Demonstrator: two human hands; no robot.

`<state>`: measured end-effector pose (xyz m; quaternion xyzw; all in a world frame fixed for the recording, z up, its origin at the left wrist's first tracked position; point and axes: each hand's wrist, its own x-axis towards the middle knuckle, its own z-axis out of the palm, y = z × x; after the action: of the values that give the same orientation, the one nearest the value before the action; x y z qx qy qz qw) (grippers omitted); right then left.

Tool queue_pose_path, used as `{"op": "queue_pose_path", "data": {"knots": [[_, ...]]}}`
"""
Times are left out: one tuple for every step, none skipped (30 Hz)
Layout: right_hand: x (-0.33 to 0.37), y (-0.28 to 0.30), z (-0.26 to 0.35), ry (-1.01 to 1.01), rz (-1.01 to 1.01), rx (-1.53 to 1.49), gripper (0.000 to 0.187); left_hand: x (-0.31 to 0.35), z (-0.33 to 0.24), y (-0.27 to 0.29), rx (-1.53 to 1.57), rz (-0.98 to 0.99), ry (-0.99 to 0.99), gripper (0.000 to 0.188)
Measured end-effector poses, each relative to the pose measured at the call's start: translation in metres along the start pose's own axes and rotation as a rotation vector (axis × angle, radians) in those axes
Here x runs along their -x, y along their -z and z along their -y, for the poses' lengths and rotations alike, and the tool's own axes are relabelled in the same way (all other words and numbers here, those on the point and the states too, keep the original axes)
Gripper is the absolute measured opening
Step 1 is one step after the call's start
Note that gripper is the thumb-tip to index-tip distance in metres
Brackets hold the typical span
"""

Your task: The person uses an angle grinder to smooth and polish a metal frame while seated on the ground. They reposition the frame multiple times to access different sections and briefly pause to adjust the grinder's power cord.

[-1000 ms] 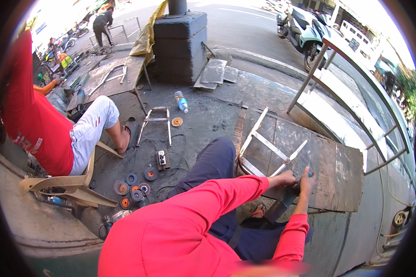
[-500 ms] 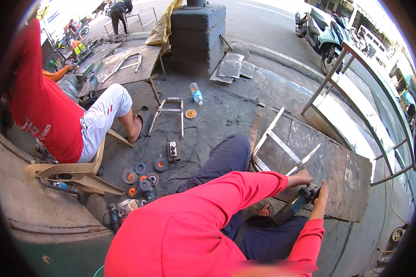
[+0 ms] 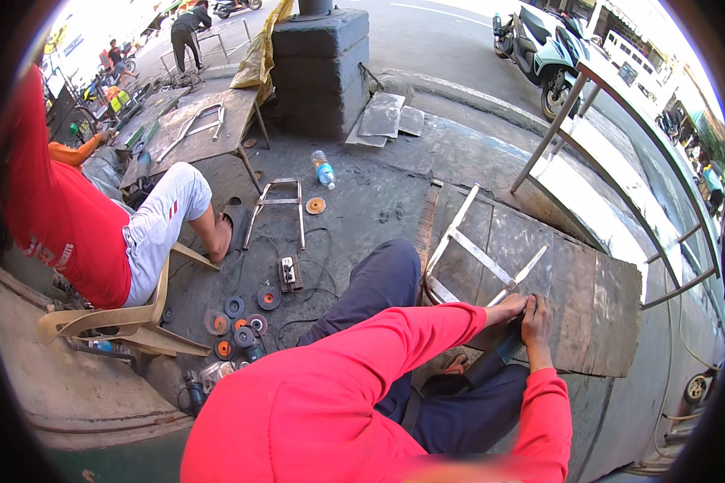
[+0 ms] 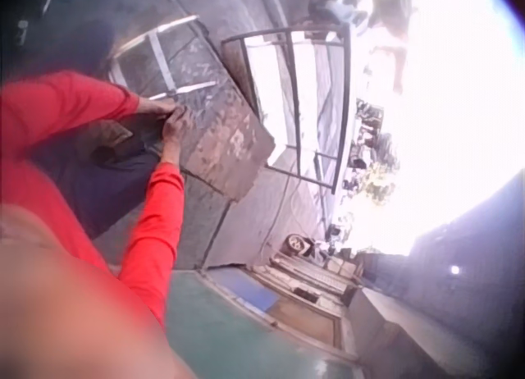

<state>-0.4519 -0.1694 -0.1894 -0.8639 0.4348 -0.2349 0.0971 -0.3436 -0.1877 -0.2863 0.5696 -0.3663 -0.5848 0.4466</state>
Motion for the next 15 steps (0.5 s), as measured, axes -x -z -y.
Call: {"op": "queue_pose_path", "data": {"knots": [[0.002, 0.000, 0.000, -0.075, -0.012, -0.026, 0.043, -0.001, 0.001, -0.002, 0.064, 0.000, 0.053, 0.054], [0.004, -0.001, 0.000, -0.119, -0.064, -0.040, 0.046, -0.002, -0.001, -0.005, 0.090, -0.008, 0.168, 0.056], [0.004, -0.001, -0.001, -0.199, -0.127, -0.058, 0.048, -0.001, -0.003, -0.005, -0.007, -0.040, 0.119, 0.057], [0.004, -0.003, -0.002, -0.292, -0.189, 0.070, 0.051, 0.000, -0.006, -0.004, -0.108, -0.035, 0.075, 0.058], [0.004, -0.007, -0.002, -0.424, -0.259, 0.192, 0.054, 0.003, -0.009, -0.003, -0.208, -0.030, 0.029, 0.059], [0.001, -0.008, -0.003, -0.562, -0.293, 0.322, 0.057, 0.008, -0.011, -0.002, -0.265, -0.048, -0.042, 0.062], [-0.003, -0.009, -0.005, -0.759, -0.253, 0.194, 0.059, 0.011, -0.015, 0.002, -0.241, 0.026, 0.040, 0.065], [-0.009, -0.009, -0.006, -0.964, -0.177, 0.067, 0.062, 0.018, -0.017, 0.001, -0.216, -0.012, 0.018, 0.065], [-0.015, -0.008, -0.007, -1.155, -0.140, -0.064, 0.065, 0.024, -0.020, -0.001, -0.198, -0.038, 0.017, 0.067], [-0.016, -0.009, -0.005, -1.177, -0.149, -0.080, 0.066, 0.025, -0.024, 0.000, -0.145, 0.006, 0.083, 0.068], [-0.020, -0.012, -0.002, -1.188, -0.197, -0.093, 0.068, 0.026, -0.028, 0.000, -0.157, -0.004, 0.093, 0.069], [-0.019, -0.012, 0.001, -1.193, -0.229, -0.125, 0.070, 0.030, -0.030, -0.002, -0.074, -0.004, 0.116, 0.070], [-0.017, -0.012, 0.005, -1.152, -0.227, -0.033, 0.070, 0.030, -0.031, -0.001, 0.009, 0.011, 0.148, 0.071], [-0.015, -0.014, 0.011, -1.107, -0.208, 0.038, 0.071, 0.031, -0.032, -0.002, 0.028, 0.023, 0.128, 0.074], [-0.012, -0.015, 0.017, -1.075, -0.223, 0.110, 0.072, 0.030, -0.032, 0.000, 0.011, 0.048, 0.134, 0.076]]}}
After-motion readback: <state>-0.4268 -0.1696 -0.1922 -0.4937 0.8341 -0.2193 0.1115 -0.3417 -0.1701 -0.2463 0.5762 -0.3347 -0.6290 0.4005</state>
